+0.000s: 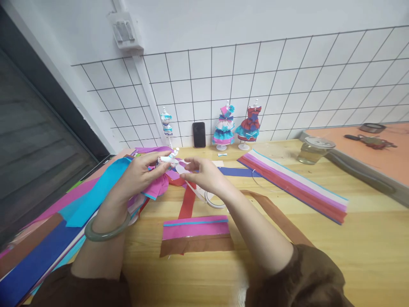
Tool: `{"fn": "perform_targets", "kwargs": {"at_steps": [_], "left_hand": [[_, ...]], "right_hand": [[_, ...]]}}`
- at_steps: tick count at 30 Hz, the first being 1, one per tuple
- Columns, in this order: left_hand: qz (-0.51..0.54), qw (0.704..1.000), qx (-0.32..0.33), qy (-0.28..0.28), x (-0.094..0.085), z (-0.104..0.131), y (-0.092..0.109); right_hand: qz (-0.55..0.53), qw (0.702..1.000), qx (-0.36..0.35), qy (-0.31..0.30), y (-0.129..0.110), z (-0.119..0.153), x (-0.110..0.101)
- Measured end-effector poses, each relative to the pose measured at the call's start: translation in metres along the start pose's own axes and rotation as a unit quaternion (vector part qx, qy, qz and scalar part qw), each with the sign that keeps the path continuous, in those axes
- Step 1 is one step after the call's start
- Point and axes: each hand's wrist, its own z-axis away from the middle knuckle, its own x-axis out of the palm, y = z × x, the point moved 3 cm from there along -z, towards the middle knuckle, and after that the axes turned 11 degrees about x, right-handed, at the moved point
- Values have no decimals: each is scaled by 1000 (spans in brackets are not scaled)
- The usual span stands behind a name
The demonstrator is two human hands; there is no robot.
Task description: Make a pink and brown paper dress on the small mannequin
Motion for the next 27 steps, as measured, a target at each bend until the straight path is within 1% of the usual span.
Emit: {"fn": "perform_targets", "kwargs": {"at_steps": [2,3,7,10,14,18,20,24,27], "left_hand": [[-3,1000,-6,-8,-2,0,-2],[-4,1000,-9,-11,-3,0,-2],[-3,1000,-13,-13,-6,1,-6],[5,1000,-18,-12,-7,2,-10],[31,999,-41,-11,-7,3,-17],[114,991,-72,-18,-5,4,-19],[139,987,-75,-24,-5,4,-18],[154,986,-63,-32,-5,3,-17],[165,984,-67,-31,-5,3,-17]], "right_hand": [[-4,998,13,-57,4,-2,4],[-1,997,14,-77,5,-2,6],[24,994,1,-105,7,-1,8],[28,992,5,-120,3,1,6],[38,991,13,-129,-1,4,1],[36,992,-5,-121,-1,3,-4],[30,992,-16,-123,1,1,-5],[17,991,-33,-131,4,-2,-4],[9,991,-38,-132,4,-2,-4]]}}
